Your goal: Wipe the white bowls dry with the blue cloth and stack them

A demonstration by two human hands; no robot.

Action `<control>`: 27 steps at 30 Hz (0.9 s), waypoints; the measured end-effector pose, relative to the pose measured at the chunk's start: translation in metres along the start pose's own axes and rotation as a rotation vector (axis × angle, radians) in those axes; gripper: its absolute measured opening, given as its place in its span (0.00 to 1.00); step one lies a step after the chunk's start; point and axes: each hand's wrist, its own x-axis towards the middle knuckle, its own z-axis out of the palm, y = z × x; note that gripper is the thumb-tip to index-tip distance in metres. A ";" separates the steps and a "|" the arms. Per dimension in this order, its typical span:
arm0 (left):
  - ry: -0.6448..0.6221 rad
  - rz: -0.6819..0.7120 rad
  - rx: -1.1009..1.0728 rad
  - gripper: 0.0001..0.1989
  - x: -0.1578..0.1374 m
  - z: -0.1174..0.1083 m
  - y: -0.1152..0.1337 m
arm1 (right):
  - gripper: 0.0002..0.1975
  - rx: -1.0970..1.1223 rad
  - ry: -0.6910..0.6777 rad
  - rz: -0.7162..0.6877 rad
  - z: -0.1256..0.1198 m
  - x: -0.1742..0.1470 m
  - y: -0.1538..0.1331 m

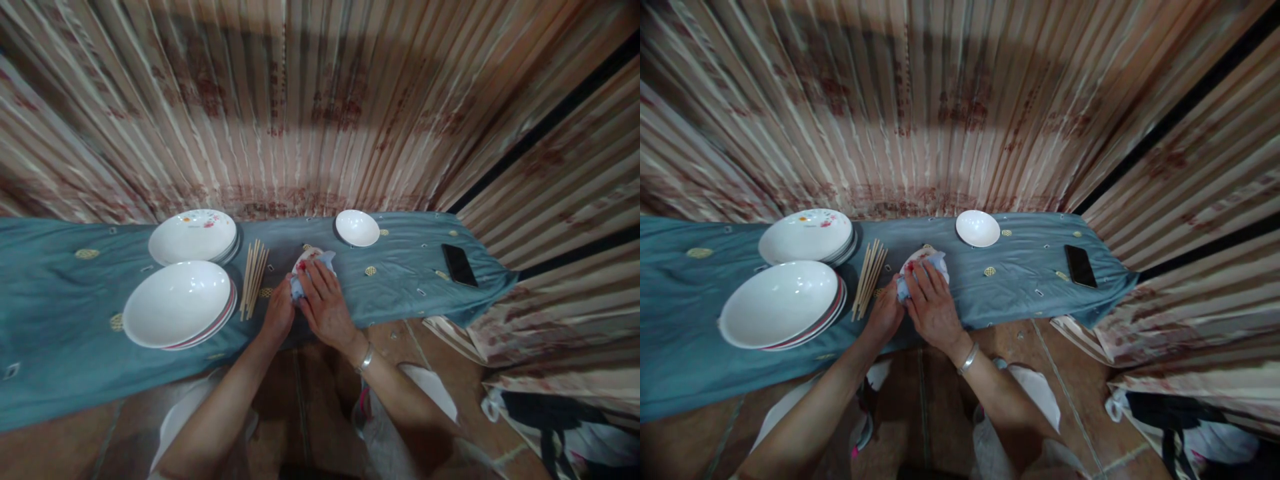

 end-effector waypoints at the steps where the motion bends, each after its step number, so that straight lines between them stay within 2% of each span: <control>1: -0.002 0.003 0.005 0.17 0.000 0.000 0.000 | 0.25 -0.006 -0.008 0.004 -0.001 0.001 0.001; 5: -0.027 -0.045 0.001 0.20 -0.004 0.005 0.007 | 0.24 0.086 0.055 0.097 -0.008 0.005 0.016; 10: -0.078 -0.117 -0.095 0.25 -0.007 0.011 0.013 | 0.24 0.360 0.146 0.324 -0.005 0.007 0.037; 20: -0.008 -0.166 -0.151 0.26 -0.004 0.013 0.015 | 0.25 1.067 0.307 0.744 0.023 0.007 0.068; 25: 0.026 -0.161 -0.137 0.24 0.001 0.008 0.016 | 0.24 1.231 0.328 0.901 0.042 0.002 0.076; 27: 0.067 -0.193 -0.177 0.22 0.005 0.005 0.016 | 0.25 1.206 0.326 0.912 0.049 -0.001 0.074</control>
